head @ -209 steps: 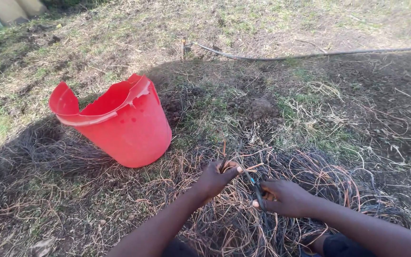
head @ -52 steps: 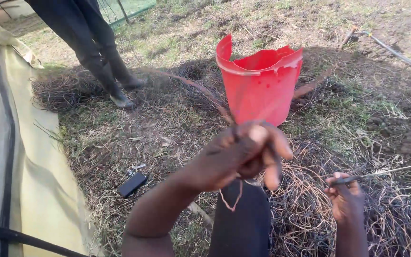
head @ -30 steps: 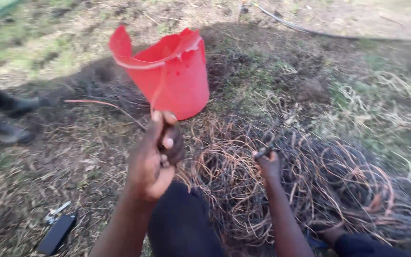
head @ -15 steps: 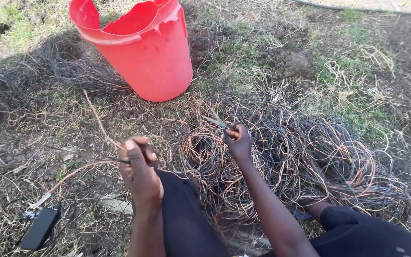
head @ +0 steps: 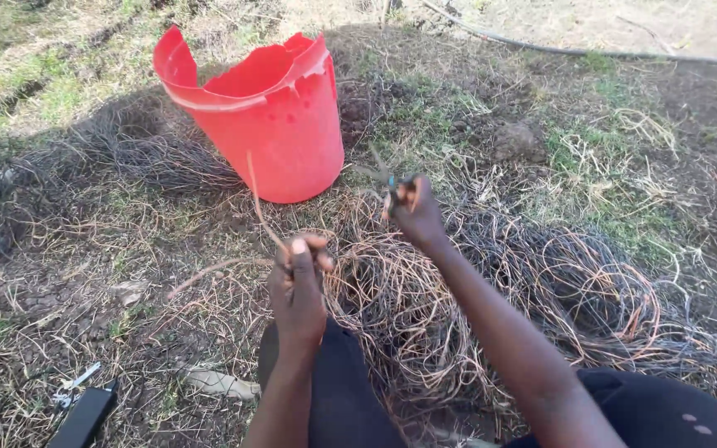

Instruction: Cutting dried vines into smaller pieces using scissors

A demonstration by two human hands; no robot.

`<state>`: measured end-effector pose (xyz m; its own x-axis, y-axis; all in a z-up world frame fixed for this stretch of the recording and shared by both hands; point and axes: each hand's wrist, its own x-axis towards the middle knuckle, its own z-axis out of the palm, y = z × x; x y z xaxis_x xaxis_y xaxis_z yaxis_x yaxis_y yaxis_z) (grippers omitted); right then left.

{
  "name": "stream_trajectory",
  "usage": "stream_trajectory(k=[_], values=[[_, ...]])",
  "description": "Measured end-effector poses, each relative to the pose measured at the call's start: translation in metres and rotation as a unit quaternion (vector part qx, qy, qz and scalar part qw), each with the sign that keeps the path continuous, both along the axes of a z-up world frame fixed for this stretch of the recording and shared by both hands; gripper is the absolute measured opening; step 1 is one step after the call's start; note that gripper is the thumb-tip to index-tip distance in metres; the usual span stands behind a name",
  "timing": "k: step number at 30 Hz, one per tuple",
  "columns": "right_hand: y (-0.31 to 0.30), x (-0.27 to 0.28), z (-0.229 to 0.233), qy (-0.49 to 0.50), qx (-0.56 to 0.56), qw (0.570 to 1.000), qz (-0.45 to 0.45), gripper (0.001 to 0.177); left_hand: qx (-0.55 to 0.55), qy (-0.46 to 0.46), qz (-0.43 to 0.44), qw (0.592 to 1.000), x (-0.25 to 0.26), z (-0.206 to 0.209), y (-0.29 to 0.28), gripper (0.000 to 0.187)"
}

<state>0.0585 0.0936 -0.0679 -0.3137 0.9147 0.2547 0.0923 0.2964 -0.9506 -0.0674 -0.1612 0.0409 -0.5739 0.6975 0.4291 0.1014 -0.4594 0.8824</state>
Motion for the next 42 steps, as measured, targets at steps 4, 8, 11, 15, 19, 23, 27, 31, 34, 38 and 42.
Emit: stream_trajectory(k=[4,8,11,15,19,23,27,31,34,38,42], values=[[-0.044,0.032,0.159,0.088,0.055,0.989,0.109,0.044,-0.021,0.140,0.025,0.990,0.014,0.062,0.022,0.036],[-0.066,0.072,0.217,0.122,0.088,0.981,0.122,0.052,-0.011,0.116,-0.078,0.990,0.037,0.092,0.072,0.036],[-0.066,0.102,0.198,0.155,0.035,0.982,0.098,0.056,-0.025,-0.010,-0.225,0.974,0.058,0.084,0.112,0.041],[-0.068,0.138,0.137,0.173,-0.096,0.979,0.049,0.060,-0.056,-0.075,-0.319,0.943,0.082,0.058,0.125,0.045],[-0.063,0.155,0.102,0.173,-0.142,0.972,0.072,0.056,-0.030,-0.073,-0.333,0.940,0.083,0.027,0.152,0.040],[-0.066,0.175,0.084,0.101,-0.170,0.974,0.109,0.054,-0.009,-0.047,-0.282,0.958,0.055,0.056,0.153,0.044],[-0.040,0.206,0.074,0.057,-0.248,0.963,0.088,0.067,0.015,-0.069,-0.208,0.976,-0.006,0.038,0.178,0.039],[-0.017,0.223,0.050,0.105,-0.170,0.976,0.089,0.048,0.090,-0.150,-0.062,0.983,-0.062,0.044,0.180,0.040],[-0.003,0.232,0.036,0.060,-0.189,0.978,0.071,0.050,0.150,-0.219,0.093,0.960,-0.129,0.045,0.173,0.027],[0.012,0.242,0.023,0.038,-0.179,0.982,0.050,0.050,0.221,-0.188,0.348,0.892,-0.183,0.049,0.129,0.026],[0.007,0.237,0.037,0.093,-0.153,0.984,0.014,0.045,0.241,-0.208,0.239,0.917,-0.170,0.051,0.115,0.022]])
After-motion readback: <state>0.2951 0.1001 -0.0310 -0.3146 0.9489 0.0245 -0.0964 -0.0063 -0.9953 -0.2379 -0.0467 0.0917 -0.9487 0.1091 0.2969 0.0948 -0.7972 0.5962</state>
